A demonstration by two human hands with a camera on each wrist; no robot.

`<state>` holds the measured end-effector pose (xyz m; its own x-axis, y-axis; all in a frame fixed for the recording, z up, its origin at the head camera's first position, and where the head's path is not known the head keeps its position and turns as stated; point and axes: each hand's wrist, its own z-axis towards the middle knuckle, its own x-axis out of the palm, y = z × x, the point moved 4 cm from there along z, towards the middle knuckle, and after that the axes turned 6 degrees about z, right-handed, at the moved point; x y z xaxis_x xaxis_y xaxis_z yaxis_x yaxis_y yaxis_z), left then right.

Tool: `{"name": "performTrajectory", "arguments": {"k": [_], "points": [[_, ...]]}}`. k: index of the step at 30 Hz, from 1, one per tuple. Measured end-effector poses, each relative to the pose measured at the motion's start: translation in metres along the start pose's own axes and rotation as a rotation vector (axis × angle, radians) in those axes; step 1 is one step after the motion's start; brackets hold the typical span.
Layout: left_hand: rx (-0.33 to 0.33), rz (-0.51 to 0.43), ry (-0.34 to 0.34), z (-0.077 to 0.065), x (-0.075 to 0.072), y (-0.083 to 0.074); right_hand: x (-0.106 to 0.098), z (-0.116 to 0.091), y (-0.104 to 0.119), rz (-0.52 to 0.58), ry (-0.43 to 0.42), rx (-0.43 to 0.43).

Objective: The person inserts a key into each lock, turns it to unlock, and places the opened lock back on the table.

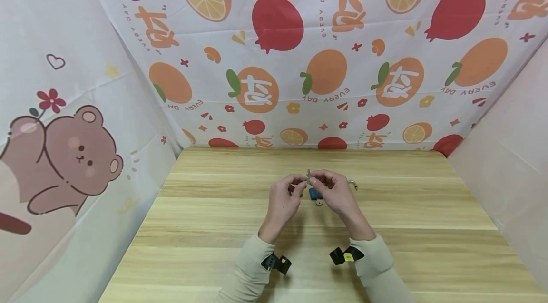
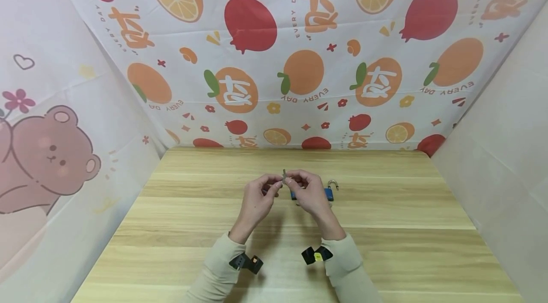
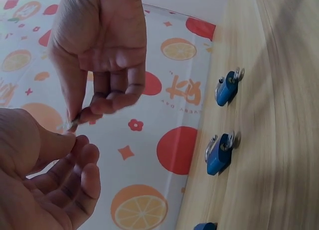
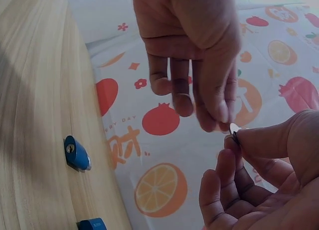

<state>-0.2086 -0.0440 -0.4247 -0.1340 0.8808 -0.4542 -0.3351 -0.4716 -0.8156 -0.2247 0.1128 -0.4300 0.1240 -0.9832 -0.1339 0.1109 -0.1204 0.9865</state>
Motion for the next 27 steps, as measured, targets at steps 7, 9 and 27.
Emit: {"name": "performTrajectory", "arguments": {"k": [7, 9, 27], "points": [[-0.048, 0.072, 0.008, 0.004, -0.005, 0.011, -0.003, -0.001, 0.005, 0.016, -0.02, -0.005], [-0.063, 0.081, 0.008, 0.006, -0.007, 0.016, -0.004, -0.002, 0.007, 0.014, -0.022, -0.011], [-0.153, 0.243, 0.055, 0.024, -0.009, 0.055, -0.017, -0.013, 0.02, 0.008, -0.03, -0.055]]}}
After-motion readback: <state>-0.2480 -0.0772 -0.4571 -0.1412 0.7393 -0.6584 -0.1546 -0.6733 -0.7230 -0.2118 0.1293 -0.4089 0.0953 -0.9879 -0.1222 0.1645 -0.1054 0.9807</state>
